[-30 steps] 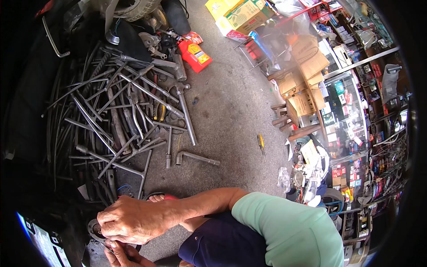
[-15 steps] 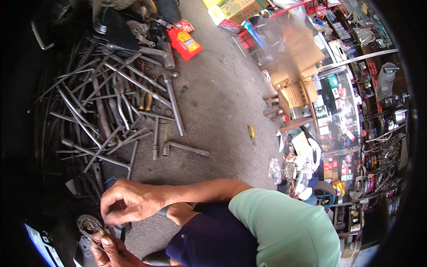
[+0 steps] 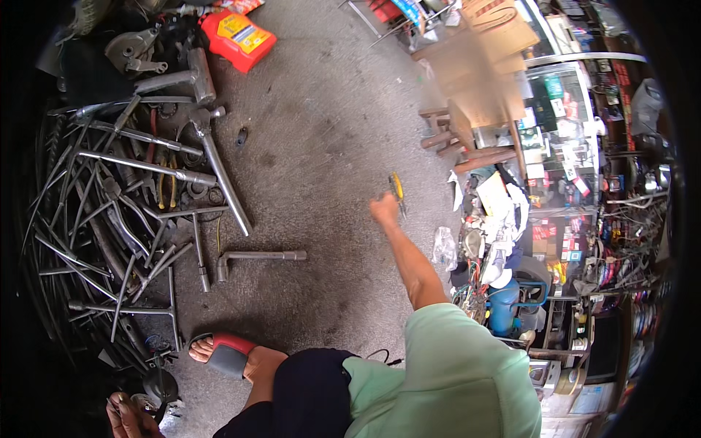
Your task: The person sits on the floor and repairs electrical wires by stripping insulation, twisting strands, and inserting them into connectors. They use pliers to strip the wire ends and manipulate the components with their hands.
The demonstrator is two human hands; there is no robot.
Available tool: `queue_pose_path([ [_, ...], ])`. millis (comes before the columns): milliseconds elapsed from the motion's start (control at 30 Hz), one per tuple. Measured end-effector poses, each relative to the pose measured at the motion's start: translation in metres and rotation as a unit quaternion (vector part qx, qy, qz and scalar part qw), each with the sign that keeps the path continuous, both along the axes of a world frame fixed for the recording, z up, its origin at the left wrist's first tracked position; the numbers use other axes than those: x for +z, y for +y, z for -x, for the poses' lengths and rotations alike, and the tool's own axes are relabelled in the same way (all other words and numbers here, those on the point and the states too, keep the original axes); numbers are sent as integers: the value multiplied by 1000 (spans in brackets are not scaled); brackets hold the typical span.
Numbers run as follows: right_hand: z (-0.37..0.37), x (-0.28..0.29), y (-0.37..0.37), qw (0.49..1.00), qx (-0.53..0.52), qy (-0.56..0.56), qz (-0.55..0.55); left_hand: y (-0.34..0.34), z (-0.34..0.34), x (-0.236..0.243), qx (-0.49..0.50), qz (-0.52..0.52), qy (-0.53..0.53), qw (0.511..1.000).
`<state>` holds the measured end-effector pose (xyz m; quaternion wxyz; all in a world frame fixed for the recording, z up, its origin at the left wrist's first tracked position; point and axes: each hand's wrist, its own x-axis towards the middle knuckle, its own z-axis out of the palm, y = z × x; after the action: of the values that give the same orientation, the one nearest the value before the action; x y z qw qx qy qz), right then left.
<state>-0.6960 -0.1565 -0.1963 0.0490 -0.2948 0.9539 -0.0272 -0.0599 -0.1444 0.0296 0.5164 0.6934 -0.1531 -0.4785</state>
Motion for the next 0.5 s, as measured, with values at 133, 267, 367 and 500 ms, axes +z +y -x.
queue_pose_path([
  [133, 108, -19, 13, 994, 61, 91, 24, -18, -8, -9, -29, -61, 4, 998],
  [267, 128, -43, 11, 985, -105, -107, 84, -28, -3, 7, -104, -126, -23, 986],
  [367, 118, -41, -3, 978, -126, -159, 51, -31, 2, 16, -85, -131, -26, 987],
  [500, 139, -39, -3, 970, -124, -190, 89, -34, 11, -3, -113, -101, -46, 987],
])
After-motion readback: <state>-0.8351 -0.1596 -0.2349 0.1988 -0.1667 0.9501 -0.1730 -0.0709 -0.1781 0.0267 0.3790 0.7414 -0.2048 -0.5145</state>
